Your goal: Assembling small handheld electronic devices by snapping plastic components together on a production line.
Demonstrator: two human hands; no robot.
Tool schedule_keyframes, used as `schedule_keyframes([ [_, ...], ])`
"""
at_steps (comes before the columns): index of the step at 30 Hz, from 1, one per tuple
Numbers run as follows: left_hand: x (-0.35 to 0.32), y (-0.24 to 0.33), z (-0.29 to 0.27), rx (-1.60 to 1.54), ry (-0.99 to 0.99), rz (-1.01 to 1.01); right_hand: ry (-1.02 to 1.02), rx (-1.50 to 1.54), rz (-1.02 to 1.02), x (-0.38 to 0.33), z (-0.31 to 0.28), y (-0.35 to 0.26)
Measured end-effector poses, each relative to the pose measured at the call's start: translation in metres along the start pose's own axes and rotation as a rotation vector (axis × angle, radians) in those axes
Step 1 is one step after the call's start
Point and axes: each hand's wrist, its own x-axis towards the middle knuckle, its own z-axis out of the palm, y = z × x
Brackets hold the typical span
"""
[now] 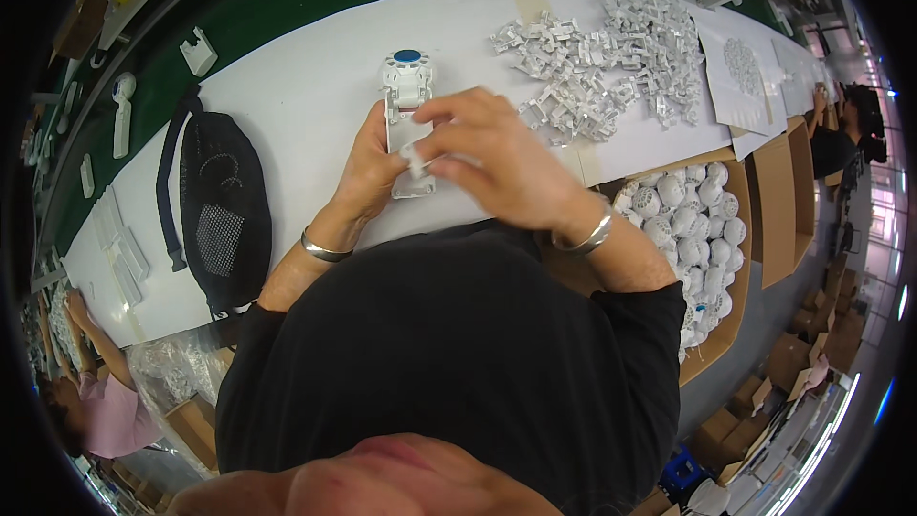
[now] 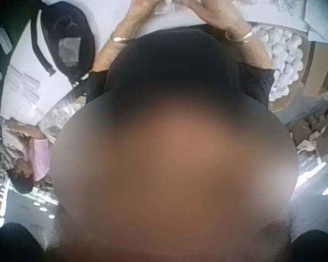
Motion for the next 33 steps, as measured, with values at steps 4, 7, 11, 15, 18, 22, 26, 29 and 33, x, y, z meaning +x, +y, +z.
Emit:
schedule_keyframes([
  [4,0.003,-0.013,-0.004,0.185,-0.02,0.094,0.012,-0.194,0.029,0.007,0.015,-0.003],
  [7,0.003,-0.017,-0.005,0.219,-0.028,0.135,0.007,-0.224,0.039,0.01,0.022,-0.002],
  [11,0.003,-0.02,-0.002,0.143,-0.061,0.154,0.006,-0.125,0.062,0.01,0.025,0.002],
  [15,0.005,-0.01,0.006,0.099,-0.029,0.178,0.064,0.108,0.038,0.01,0.021,0.016],
  [18,0.006,-0.009,0.012,0.12,-0.028,0.134,0.168,-0.055,-0.028,0.015,0.019,0.031],
  [22,0.009,-0.01,0.015,0.137,-0.026,0.085,0.273,-0.24,-0.092,0.016,0.021,0.04],
  [26,0.01,-0.013,0.015,0.122,-0.022,0.074,0.276,-0.312,-0.086,0.015,0.022,0.04],
  [29,0.012,-0.015,0.014,0.234,-0.013,0.172,0.306,-0.393,-0.148,0.02,0.018,0.035],
  [33,0.013,-0.016,0.016,0.301,0.004,0.209,0.386,-0.375,-0.159,0.019,0.022,0.04],
])
